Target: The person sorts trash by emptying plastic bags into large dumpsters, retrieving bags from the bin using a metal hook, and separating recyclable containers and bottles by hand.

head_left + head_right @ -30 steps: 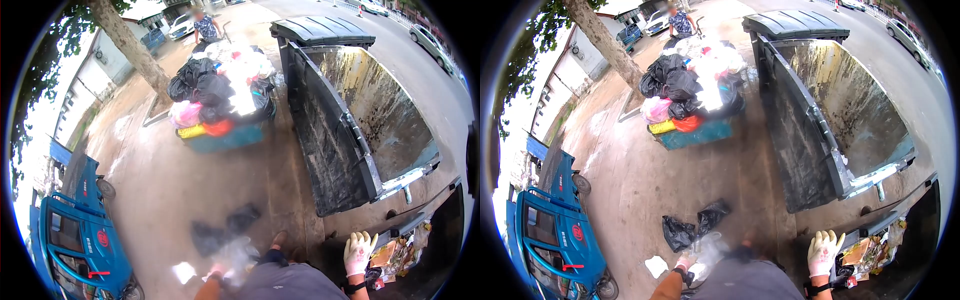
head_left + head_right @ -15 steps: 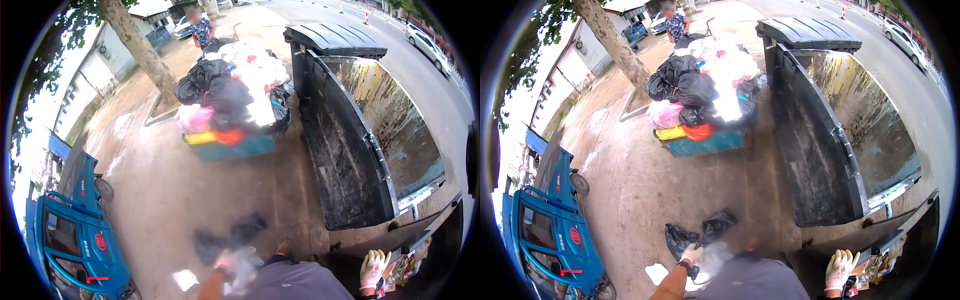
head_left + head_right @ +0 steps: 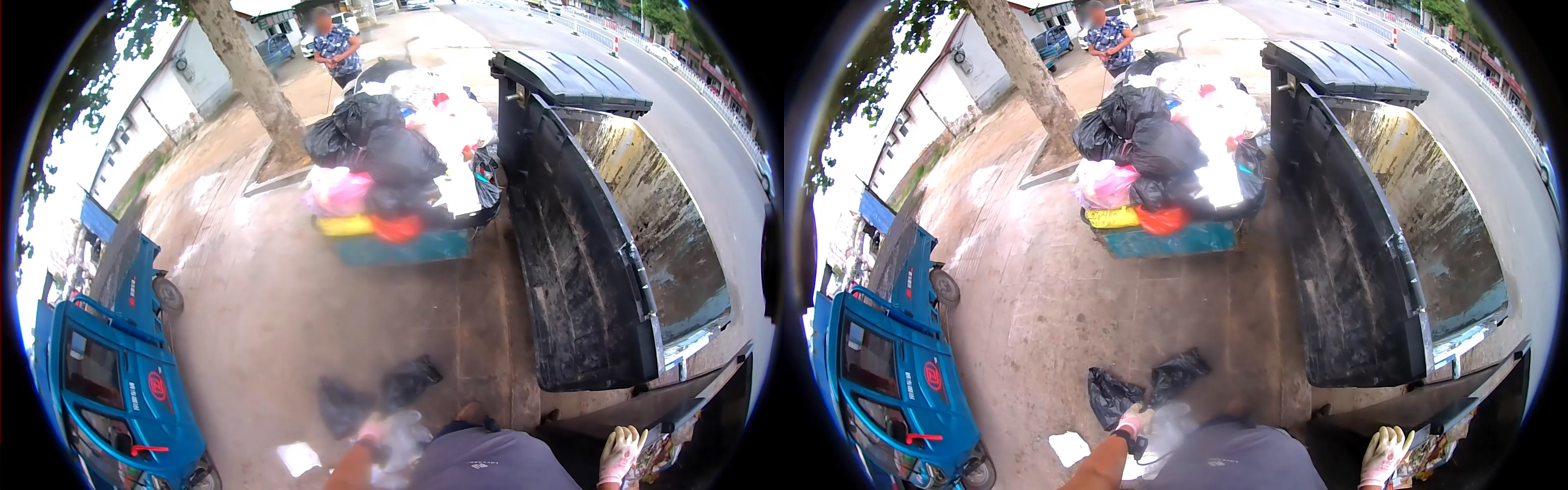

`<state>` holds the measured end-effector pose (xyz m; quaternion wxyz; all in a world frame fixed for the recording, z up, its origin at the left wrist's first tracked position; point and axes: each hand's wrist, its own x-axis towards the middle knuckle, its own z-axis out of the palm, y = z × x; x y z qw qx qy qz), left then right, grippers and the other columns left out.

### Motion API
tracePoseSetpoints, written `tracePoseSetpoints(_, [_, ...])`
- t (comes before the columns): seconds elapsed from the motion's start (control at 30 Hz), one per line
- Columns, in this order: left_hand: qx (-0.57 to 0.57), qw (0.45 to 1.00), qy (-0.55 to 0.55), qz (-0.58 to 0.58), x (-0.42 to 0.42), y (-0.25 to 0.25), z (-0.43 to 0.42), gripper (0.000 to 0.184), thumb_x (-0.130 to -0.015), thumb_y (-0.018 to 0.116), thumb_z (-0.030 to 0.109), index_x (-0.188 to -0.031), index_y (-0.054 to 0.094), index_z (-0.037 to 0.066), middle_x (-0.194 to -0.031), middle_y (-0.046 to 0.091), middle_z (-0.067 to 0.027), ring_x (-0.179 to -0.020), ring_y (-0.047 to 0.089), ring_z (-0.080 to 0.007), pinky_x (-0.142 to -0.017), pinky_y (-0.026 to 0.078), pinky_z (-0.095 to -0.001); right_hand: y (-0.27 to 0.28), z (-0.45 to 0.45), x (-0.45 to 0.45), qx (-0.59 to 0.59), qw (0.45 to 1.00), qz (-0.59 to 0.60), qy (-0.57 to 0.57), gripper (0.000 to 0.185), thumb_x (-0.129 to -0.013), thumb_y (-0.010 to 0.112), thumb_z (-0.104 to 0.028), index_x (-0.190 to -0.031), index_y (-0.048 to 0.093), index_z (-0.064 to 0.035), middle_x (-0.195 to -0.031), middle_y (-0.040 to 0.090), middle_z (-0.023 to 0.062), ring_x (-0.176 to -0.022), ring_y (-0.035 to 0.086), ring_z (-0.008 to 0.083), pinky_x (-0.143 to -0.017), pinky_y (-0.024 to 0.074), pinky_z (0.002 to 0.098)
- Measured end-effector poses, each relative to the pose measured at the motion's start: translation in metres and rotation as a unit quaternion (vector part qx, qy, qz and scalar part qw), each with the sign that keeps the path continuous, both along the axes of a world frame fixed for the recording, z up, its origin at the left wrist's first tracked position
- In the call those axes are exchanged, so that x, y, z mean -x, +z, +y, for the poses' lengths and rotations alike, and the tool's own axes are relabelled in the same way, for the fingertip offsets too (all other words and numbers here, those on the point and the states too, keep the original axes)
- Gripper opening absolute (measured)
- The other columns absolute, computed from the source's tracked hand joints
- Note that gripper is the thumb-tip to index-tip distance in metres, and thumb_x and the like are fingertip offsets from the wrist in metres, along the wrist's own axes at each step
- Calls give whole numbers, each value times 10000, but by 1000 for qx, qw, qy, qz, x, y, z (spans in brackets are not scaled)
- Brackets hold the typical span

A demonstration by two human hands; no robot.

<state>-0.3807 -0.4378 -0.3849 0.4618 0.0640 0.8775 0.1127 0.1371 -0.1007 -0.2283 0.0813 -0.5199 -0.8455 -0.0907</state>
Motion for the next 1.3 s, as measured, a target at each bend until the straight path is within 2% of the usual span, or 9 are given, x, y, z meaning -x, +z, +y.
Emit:
tracePoseSetpoints(0.2, [-14,999,34,-29,6,42,-10,841,-844,653,523,-1519,508,43,-1542,515,-236,-1442,490,-361,-1192,377,-391,2,-2,6,-2,1000,24,-11,157,-912,629,-116,-1049,662,-45,-1078,669,90,-1189,582,308,-1248,254,583])
tracePoseSetpoints(0.47, [-6,998,62,-10,7,-20,-44,839,-852,670,526,-1517,512,40,-1544,519,-221,-1453,479,-347,-1202,363,-382,-1,-4,6,-18,1000,17,0,138,-938,619,-116,-1048,667,-47,-1059,675,97,-1180,590,301,-1236,271,578])
tracePoseSetpoints(0.57, [-21,998,65,-6,3,-25,-48,839,-859,674,542,-1514,516,41,-1537,528,-218,-1449,485,-343,-1199,365,-379,30,-7,18,-19,994,-103,-10,213,-1014,616,-303,-1086,751,-156,-1107,739,57,-1155,656,219,-1136,405,529])
tracePoseSetpoints(0.67, [-26,998,59,3,2,-40,-54,841,-863,677,566,-1502,529,39,-1522,542,-222,-1441,494,-344,-1191,372,-377,-4,-1,0,-9,1000,27,0,161,-927,627,-111,-1061,669,-32,-1074,675,102,-1171,593,318,-1240,270,582])
tracePoseSetpoints(0.77, [-38,998,58,-4,4,-73,-68,855,-860,679,604,-1485,544,36,-1499,560,-233,-1426,506,-356,-1181,381,-382,29,-8,18,-32,995,-95,0,203,-1010,619,-290,-1084,750,-153,-1099,738,46,-1146,657,214,-1121,417,529])
tracePoseSetpoints(0.83, [-58,996,65,-8,7,-132,-94,867,-852,683,632,-1469,559,36,-1479,576,-239,-1415,516,-366,-1173,386,-389,29,-8,18,-34,995,-97,2,200,-1008,621,-287,-1084,748,-152,-1097,738,42,-1138,660,212,-1116,420,530])
tracePoseSetpoints(1.07, [-6,998,61,31,-11,-74,-79,846,-825,704,636,-1406,616,28,-1427,624,-224,-1381,548,-360,-1161,387,-416,32,-8,20,-29,995,-97,7,170,-1000,638,-272,-1046,753,-156,-1080,744,30,-1114,670,215,-1107,425,525])
tracePoseSetpoints(1.1, [2,998,61,30,-14,-77,-83,831,-827,702,620,-1400,619,24,-1425,626,-223,-1380,550,-359,-1160,387,-417,6,-5,15,-14,1000,7,-10,148,-948,620,-124,-1063,671,-46,-1061,673,106,-1177,592,301,-1232,280,573])
tracePoseSetpoints(1.3, [10,996,88,31,-22,-68,-87,716,-872,669,480,-1414,600,17,-1441,623,-203,-1377,560,-336,-1152,399,-389,2,-1,6,-3,1000,5,-7,153,-938,639,-117,-1077,672,-61,-1084,682,82,-1177,598,286,-1228,289,565])
